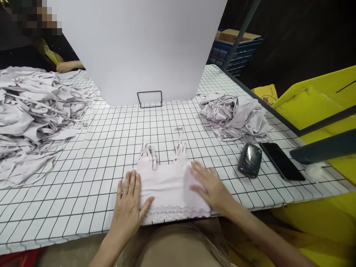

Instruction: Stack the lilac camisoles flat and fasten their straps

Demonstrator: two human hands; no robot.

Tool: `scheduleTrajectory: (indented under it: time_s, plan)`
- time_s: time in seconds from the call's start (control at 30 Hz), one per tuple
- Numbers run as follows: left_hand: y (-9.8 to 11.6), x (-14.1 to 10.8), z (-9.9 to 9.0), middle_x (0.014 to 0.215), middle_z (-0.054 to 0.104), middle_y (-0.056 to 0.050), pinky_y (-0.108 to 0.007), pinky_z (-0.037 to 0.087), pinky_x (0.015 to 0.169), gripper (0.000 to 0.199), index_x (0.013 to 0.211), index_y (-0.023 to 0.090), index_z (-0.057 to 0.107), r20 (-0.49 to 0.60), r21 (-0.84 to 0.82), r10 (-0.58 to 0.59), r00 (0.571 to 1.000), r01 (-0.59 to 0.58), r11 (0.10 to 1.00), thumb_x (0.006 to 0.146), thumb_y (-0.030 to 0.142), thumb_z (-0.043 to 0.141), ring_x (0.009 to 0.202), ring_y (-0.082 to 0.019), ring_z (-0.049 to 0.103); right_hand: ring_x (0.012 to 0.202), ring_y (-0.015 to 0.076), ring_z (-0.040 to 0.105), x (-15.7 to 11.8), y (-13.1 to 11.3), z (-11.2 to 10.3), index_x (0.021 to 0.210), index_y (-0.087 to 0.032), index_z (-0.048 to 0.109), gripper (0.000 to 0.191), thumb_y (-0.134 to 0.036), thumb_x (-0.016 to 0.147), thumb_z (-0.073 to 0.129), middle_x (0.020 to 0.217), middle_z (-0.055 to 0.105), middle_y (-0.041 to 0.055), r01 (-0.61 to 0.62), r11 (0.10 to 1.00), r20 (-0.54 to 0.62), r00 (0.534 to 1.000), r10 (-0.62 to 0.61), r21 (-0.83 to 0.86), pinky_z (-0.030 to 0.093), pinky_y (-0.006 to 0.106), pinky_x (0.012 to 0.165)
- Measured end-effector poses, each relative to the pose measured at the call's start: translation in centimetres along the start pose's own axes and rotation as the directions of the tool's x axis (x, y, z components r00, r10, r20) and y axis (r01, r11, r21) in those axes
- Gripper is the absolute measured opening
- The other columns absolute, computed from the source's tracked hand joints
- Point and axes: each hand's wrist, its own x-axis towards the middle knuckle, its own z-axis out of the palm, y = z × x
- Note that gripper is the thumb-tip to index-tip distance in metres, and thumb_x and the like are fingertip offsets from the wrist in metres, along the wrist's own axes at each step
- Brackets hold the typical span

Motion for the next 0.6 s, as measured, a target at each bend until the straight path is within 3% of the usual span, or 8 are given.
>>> scheduleTrajectory:
  time_s: [0.1, 0.23, 0.3, 0.4, 0.47, 0.5, 0.53, 0.6]
  plan:
    - [-0.4, 0.2, 0.2, 0.167, 0.026, -0.022, -0.064, 0.011, 0.125, 0.082, 0.165, 0.015, 0.006, -0.026, 0.001, 0.006, 1.0, -0.006, 1.0, 0.102, 0.054, 0.042, 0.156, -0.038, 0.02, 0.101, 0.0287, 0.062, 8.0, 5.1, -0.9, 0.112, -0.018, 0.069, 0.027, -0.027, 0.103, 0.045, 0.102, 0.072, 0.0127, -0.092, 0.99, -0.147, 0.983, 0.107, 0.104, 0.052, 0.048, 0.089]
    - [-0.3, 1.0, -0.8, 0.166, 0.028, -0.019, -0.07, 0.008, 0.123, 0.075, 0.165, 0.022, 0.015, -0.034, -0.077, 0.012, 0.999, -0.014, 0.997, 0.102, 0.043, 0.05, 0.157, -0.039, 0.016, 0.104, 0.0323, 0.053, 19.7, 8.9, 0.7, 0.091, -0.017, 0.068, 0.009, -0.023, 0.085, 0.068, 0.098, 0.066, 0.0136, -0.253, 0.963, 0.005, 0.967, 0.253, 0.091, 0.041, 0.059, 0.097]
    - [-0.6, 1.3, -2.0, 0.167, 0.03, -0.015, -0.071, 0.01, 0.123, 0.068, 0.163, 0.029, 0.022, -0.052, -0.172, 0.005, 0.999, -0.014, 0.985, 0.102, 0.033, 0.053, 0.157, -0.037, 0.016, 0.097, 0.0295, 0.052, 22.6, 9.9, 1.8, 0.077, -0.018, 0.062, 0.008, -0.02, 0.083, 0.067, 0.081, 0.063, 0.0093, -0.29, 0.948, 0.052, 0.957, 0.286, 0.132, 0.041, 0.057, 0.095]
    - [-1.2, 2.4, -4.3, 0.161, 0.043, -0.007, -0.063, 0.027, 0.124, 0.057, 0.152, 0.036, 0.044, -0.074, -0.428, -0.09, 0.993, 0.05, 0.902, 0.099, 0.026, 0.059, 0.154, -0.032, 0.03, 0.084, 0.0227, 0.052, 23.4, 10.6, 1.5, 0.077, -0.019, 0.057, 0.012, -0.019, 0.089, 0.056, 0.069, 0.056, 0.0036, -0.315, 0.926, 0.029, 0.948, 0.316, 0.206, 0.046, 0.043, 0.084]
    - [-0.9, 3.9, -5.7, 0.15, 0.057, -0.005, -0.054, 0.041, 0.119, 0.041, 0.137, 0.035, 0.062, 0.014, -0.655, -0.228, 0.974, 0.181, 0.734, 0.097, 0.03, 0.063, 0.145, -0.03, 0.047, 0.076, 0.0189, 0.052, 22.3, 10.3, -0.2, 0.085, -0.02, 0.056, 0.008, -0.023, 0.092, 0.054, 0.071, 0.054, 0.0017, -0.29, 0.886, -0.051, 0.943, 0.329, 0.361, 0.047, 0.036, 0.076]
    - [-0.4, 4.8, -6.1, 0.143, 0.063, -0.006, -0.051, 0.046, 0.116, 0.034, 0.129, 0.032, 0.068, 0.112, -0.758, -0.28, 0.953, 0.265, 0.597, 0.096, 0.033, 0.064, 0.138, -0.03, 0.054, 0.074, 0.0175, 0.053, 21.5, 9.8, -1.3, 0.087, -0.02, 0.057, 0.008, -0.026, 0.092, 0.055, 0.073, 0.054, 0.0011, -0.243, 0.851, -0.105, 0.94, 0.325, 0.465, 0.048, 0.034, 0.074]
    - [0.4, 5.8, -6.4, 0.136, 0.067, -0.007, -0.05, 0.049, 0.114, 0.03, 0.123, 0.029, 0.073, 0.234, -0.836, -0.294, 0.927, 0.347, 0.425, 0.095, 0.036, 0.065, 0.132, -0.03, 0.06, 0.074, 0.0168, 0.054, 20.6, 9.0, -2.6, 0.088, -0.021, 0.057, 0.009, -0.029, 0.091, 0.058, 0.075, 0.055, 0.0009, -0.173, 0.808, -0.163, 0.935, 0.315, 0.563, 0.048, 0.034, 0.073]
    - [2.7, 7.8, -6.4, 0.128, 0.072, -0.012, -0.05, 0.049, 0.113, 0.031, 0.116, 0.02, 0.075, 0.486, -0.868, -0.17, 0.857, 0.496, 0.02, 0.093, 0.04, 0.067, 0.124, -0.031, 0.065, 0.076, 0.0174, 0.057, 18.3, 6.8, -4.8, 0.086, -0.022, 0.06, 0.013, -0.033, 0.088, 0.065, 0.079, 0.059, 0.0013, -0.018, 0.741, -0.271, 0.925, 0.268, 0.671, 0.05, 0.035, 0.075]
